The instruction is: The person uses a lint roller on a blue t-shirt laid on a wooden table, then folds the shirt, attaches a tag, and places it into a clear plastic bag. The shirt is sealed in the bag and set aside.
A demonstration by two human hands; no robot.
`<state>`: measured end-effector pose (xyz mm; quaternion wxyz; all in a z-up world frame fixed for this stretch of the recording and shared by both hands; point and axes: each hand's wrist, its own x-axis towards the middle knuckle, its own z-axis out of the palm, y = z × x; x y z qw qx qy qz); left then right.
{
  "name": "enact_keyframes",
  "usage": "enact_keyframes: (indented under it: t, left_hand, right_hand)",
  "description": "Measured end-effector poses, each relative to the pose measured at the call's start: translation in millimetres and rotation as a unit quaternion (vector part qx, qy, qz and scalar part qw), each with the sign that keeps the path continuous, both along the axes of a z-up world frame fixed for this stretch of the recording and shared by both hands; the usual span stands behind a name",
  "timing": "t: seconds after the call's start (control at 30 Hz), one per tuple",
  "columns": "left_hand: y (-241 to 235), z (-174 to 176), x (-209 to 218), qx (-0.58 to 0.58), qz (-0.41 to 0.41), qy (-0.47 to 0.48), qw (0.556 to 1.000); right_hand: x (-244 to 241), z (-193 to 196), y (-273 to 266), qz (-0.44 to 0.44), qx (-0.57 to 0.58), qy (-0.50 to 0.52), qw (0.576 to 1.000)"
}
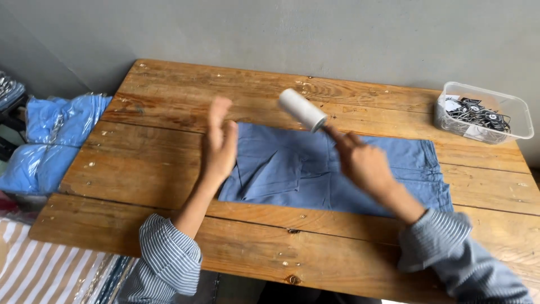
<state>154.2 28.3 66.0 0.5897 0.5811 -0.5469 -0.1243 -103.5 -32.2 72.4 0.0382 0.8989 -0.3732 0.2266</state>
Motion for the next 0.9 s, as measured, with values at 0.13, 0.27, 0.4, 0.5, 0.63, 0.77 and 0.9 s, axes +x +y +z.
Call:
enact_keyframes:
  t: [0.13,0.27,0.4,0.5,0.63,0.77,0.9]
  left_hand:
    - [-31.5,-44.1,-24.0,0.057,-0.095,-0.247,0.963]
    - [-69.0,-46.0,-77.3,0.046,-0.169,-0.329,0.928]
    - [-112.0,-52.8,-153.3,0.155,-0.270,-0.411,0.857]
    - [-137.7,-47.2,-207.5,0.151,-0.275,-0.422,0.851]
    - [-183.7,-64.3,-266.9,0.174,-0.326,-0.377,0.849]
    - [-206.5,-59.2,-288.2,0.236,-0.395,-0.353,0.814]
    - [-214.4,-43.6,-294.9,0.260,-0.494,-0.267,0.785]
  right_hand:
    - [-54.0,-27.6,-100.2,-0.127,-0.031,0.100,0.986]
    - [-91.8,-81.9,-166.7,-0.137,-0.029,0.071,0.988]
    - [-98.6,-64.1,-148.3,-0.106,0.038,0.025,0.993]
    - [-111.7,-30.5,-109.4,-0.053,0.002,-0.075,0.996]
    - [-151.9,-25.1,-65.0,-0.099,0.000,-0.149,0.984]
    - [-175.6,-41.4,-42.6,-0.161,0.136,-0.162,0.964]
    - [-170.7,-50.6,-35.2,-0.252,0.251,-0.220,0.908]
